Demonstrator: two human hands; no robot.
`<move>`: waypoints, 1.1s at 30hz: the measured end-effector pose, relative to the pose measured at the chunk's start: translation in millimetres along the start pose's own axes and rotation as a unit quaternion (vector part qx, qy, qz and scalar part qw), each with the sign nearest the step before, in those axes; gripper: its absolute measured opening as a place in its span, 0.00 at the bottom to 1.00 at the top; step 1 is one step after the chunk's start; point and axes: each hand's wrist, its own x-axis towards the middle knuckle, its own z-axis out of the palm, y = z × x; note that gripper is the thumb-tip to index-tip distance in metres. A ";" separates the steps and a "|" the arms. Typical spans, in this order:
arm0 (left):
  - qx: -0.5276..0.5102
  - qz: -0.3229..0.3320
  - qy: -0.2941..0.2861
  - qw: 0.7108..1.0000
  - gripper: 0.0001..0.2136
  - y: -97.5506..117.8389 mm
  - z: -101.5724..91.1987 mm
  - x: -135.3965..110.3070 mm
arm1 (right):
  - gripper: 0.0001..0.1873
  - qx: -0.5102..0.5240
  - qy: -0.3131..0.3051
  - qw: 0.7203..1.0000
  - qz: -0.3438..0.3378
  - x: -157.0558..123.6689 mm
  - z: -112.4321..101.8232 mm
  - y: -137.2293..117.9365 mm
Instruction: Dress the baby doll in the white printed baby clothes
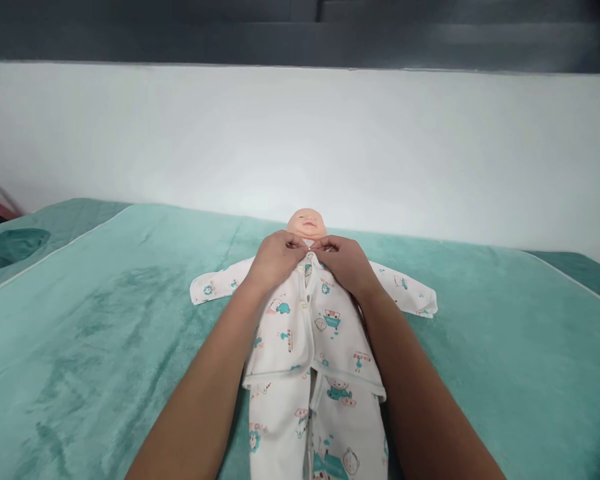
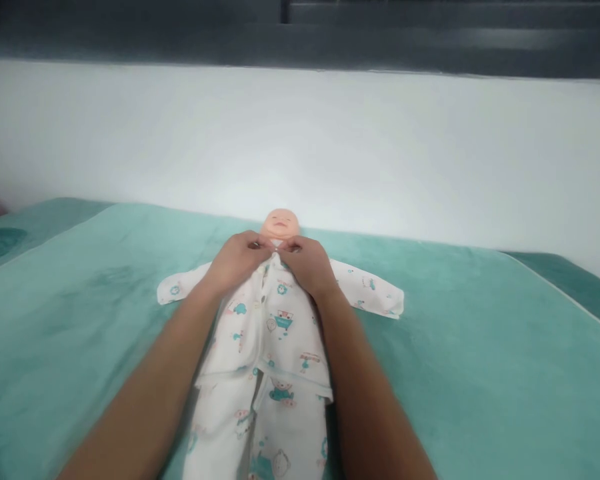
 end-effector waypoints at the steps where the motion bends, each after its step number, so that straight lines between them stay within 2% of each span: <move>1: -0.002 -0.002 0.006 1.000 0.06 0.3 0.9 -0.1 | 0.10 0.002 0.002 1.000 -0.003 0.3 0.5 0.7; 7: 0.003 0.006 0.015 1.000 0.05 0.0 3.7 -0.1 | 0.11 0.016 0.013 1.000 -0.006 1.1 -0.7 5.1; 11: -0.003 0.021 -0.007 1.000 0.07 -4.0 -0.2 1.6 | 0.13 -0.002 -0.014 1.000 -0.010 0.2 -8.5 5.7; 14: -0.005 0.049 -0.026 0.998 0.09 -8.8 -4.1 3.3 | 0.15 -0.023 -0.013 1.000 -0.008 0.0 -11.5 5.1; 21: -0.005 0.065 -0.044 0.997 0.15 -9.3 -7.9 2.2 | 0.13 -0.020 0.033 0.999 -0.025 3.8 -1.7 8.9; 25: -0.030 0.061 -0.070 0.995 0.15 -5.2 -7.3 0.6 | 0.13 -0.008 0.019 1.000 -0.016 4.6 0.1 10.0; 27: -0.023 0.052 -0.057 0.997 0.14 -4.8 -4.1 1.9 | 0.13 -0.011 0.014 1.000 -0.009 4.5 0.0 9.1; 30: 0.020 0.041 -0.006 0.999 0.11 -6.5 3.4 5.2 | 0.14 -0.027 0.018 0.999 -0.002 5.2 1.1 8.4; 33: 0.072 0.074 0.022 0.994 0.09 -9.3 9.2 7.4 | 0.14 -0.030 0.018 0.999 0.001 6.6 2.7 9.4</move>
